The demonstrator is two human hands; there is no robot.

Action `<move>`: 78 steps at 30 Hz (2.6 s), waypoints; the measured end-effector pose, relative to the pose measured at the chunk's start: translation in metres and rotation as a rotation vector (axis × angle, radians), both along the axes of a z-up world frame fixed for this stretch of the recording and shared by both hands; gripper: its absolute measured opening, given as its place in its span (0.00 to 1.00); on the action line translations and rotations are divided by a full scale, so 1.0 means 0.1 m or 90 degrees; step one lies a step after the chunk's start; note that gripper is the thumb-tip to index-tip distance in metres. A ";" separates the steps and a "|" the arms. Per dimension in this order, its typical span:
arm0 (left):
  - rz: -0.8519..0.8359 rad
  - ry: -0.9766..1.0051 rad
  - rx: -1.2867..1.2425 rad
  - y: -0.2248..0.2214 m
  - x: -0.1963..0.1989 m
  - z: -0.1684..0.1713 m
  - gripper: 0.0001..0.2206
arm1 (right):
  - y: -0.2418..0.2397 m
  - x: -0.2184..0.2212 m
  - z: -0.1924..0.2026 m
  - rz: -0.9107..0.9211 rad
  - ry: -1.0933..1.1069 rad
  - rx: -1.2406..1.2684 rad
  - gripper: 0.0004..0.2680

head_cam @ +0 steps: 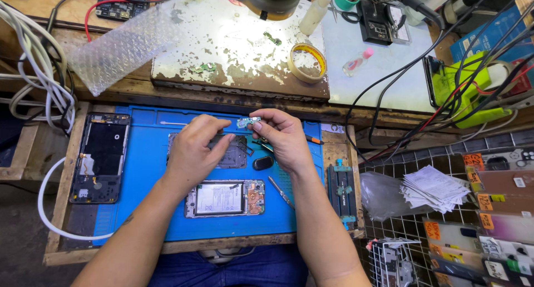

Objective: The person handles a small black electronic component, then picks up a green circuit board and connects it to a disassembled smartphone. They use tweezers to manipulate small parts and connect a ribbon cable to the phone's motherboard before placing the screen assembly onto the device.

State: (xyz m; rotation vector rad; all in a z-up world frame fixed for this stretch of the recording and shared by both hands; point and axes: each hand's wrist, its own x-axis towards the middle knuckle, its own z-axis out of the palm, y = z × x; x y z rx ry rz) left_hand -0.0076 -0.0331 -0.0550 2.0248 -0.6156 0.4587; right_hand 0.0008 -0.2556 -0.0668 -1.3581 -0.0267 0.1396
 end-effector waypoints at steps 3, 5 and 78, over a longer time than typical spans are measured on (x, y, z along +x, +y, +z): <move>-0.045 0.098 -0.071 -0.01 -0.02 0.04 0.15 | 0.01 0.00 -0.02 0.013 -0.004 0.014 0.09; -0.064 0.109 -0.089 -0.02 -0.04 0.06 0.15 | 0.02 -0.02 -0.04 0.023 -0.005 0.024 0.09; -0.091 0.496 -0.342 -0.11 0.04 -0.30 0.06 | 0.10 0.01 -0.09 0.056 -0.030 -0.099 0.06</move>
